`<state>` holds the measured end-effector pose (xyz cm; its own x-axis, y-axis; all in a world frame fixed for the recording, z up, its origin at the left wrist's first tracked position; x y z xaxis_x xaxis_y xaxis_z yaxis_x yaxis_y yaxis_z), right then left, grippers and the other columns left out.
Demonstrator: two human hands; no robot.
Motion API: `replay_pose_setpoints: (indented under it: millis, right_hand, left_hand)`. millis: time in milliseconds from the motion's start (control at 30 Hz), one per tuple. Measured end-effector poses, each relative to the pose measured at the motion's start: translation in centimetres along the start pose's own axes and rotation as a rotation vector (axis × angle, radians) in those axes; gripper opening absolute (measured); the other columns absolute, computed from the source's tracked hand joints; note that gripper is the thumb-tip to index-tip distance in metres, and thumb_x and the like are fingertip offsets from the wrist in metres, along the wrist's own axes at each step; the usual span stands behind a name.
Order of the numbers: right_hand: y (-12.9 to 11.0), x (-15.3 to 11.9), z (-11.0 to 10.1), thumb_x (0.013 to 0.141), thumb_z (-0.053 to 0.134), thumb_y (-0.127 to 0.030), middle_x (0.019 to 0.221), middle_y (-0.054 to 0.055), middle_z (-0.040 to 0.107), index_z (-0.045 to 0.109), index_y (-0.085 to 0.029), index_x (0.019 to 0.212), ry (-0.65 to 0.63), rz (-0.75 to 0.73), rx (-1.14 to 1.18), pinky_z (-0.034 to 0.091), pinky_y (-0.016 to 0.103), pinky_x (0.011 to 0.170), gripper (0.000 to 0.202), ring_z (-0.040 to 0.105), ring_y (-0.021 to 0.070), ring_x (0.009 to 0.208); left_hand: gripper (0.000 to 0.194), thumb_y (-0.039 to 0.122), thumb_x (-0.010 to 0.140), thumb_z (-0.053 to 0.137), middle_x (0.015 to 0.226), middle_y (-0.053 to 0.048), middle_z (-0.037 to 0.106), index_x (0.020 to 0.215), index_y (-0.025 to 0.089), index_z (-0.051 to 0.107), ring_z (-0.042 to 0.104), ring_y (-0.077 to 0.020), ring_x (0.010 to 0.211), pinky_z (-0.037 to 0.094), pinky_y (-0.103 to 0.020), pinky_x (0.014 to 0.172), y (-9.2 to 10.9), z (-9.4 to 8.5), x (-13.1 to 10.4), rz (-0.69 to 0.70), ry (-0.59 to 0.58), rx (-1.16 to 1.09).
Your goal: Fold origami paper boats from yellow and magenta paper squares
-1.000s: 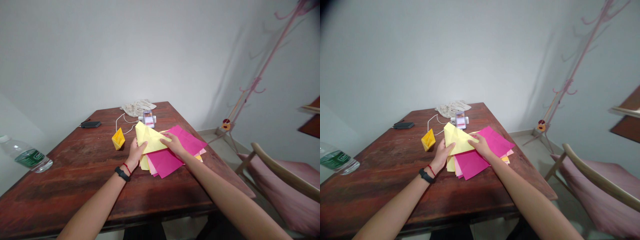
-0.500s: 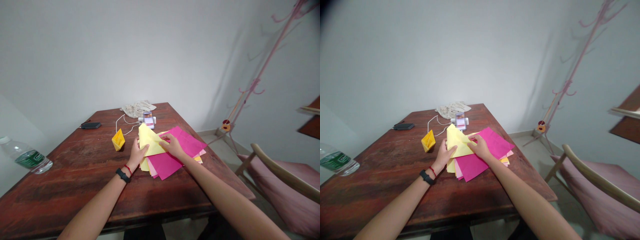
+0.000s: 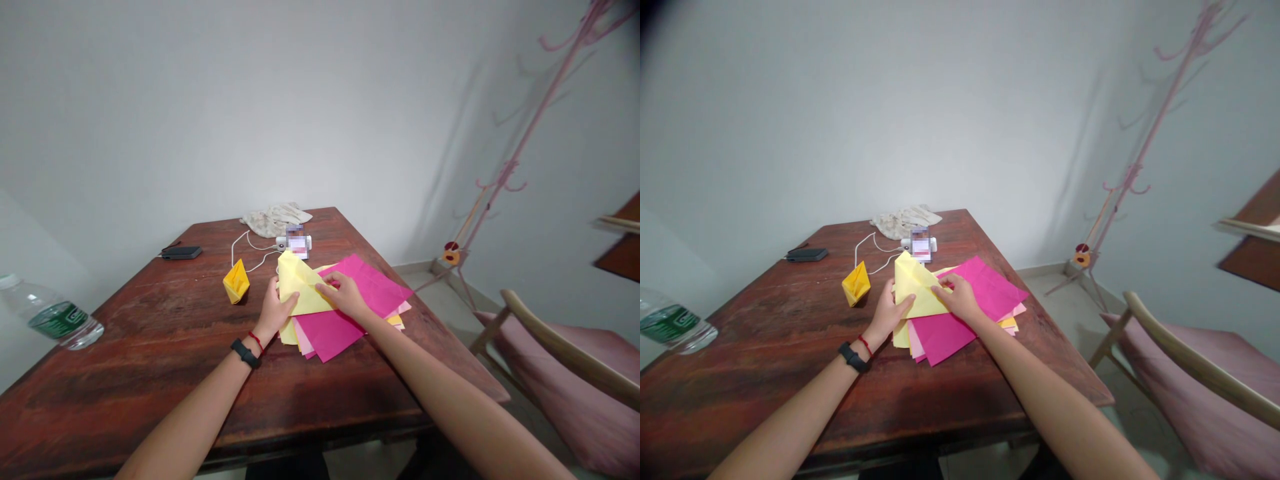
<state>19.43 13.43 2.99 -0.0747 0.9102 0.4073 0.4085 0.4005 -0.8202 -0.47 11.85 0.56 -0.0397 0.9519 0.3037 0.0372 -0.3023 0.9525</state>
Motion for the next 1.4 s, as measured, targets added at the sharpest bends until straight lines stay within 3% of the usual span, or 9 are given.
replay_pose_setpoints:
  millis: [433,800,933,1267,1400]
  right_hand:
    - [-1.8,0.0,-0.8,0.089,0.058,-0.037,0.084,0.008,0.075,0.069,-0.018,0.077,0.057,-0.126,-0.163,0.044,0.035,0.074,0.025,0.065,0.0241,0.081]
    - [-0.9,-0.3,-0.3,0.086,0.061,-0.031,0.075,0.005,0.074,0.071,-0.017,0.082,0.010,-0.038,-0.183,0.040,0.026,0.058,0.018,0.063,0.0181,0.065]
    - [-1.0,-0.4,0.0,0.085,0.061,-0.030,0.080,0.006,0.075,0.072,-0.017,0.084,-0.017,-0.056,-0.186,0.041,0.026,0.059,0.017,0.064,0.0177,0.067]
    - [-0.8,-0.4,0.7,0.082,0.064,-0.034,0.070,0.003,0.068,0.069,-0.015,0.087,-0.053,-0.053,-0.122,0.039,0.025,0.055,0.021,0.057,0.0163,0.060]
    - [-0.9,-0.5,1.3,0.082,0.062,-0.033,0.064,0.000,0.064,0.066,-0.017,0.078,-0.100,-0.057,-0.129,0.035,0.024,0.052,0.016,0.053,0.0143,0.057]
  left_hand:
    - [0.049,0.022,0.076,0.071,0.115,-0.013,0.071,0.119,0.020,0.046,0.072,-0.0256,0.098,0.059,-0.038,0.082,0.5,0.9,-0.2,-0.003,-0.053,-0.021]
    - [0.056,0.023,0.075,0.072,0.117,-0.014,0.070,0.123,0.020,0.042,0.072,-0.0268,0.100,0.059,-0.040,0.083,-0.2,1.1,-0.3,-0.040,-0.074,-0.008]
    - [0.059,0.022,0.076,0.072,0.119,-0.015,0.069,0.126,0.020,0.041,0.072,-0.0270,0.101,0.058,-0.040,0.084,-0.1,1.1,-0.3,-0.042,-0.070,0.010]
    - [0.065,0.021,0.077,0.070,0.119,-0.014,0.068,0.133,0.020,0.038,0.071,-0.0258,0.102,0.057,-0.040,0.087,-0.1,0.9,-0.3,-0.007,-0.071,0.075]
    - [0.073,0.018,0.077,0.069,0.121,-0.014,0.067,0.141,0.020,0.032,0.071,-0.0243,0.100,0.057,-0.040,0.088,0.1,1.1,-0.3,0.027,-0.092,0.074]
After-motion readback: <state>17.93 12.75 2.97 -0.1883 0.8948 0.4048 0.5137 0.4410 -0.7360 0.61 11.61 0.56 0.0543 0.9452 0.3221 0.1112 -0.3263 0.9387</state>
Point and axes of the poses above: each hand's wrist, its own x-axis towards the middle knuckle, its own z-axis out of the palm, y = z × x, the point moved 10 cm from there along x, towards the middle knuckle
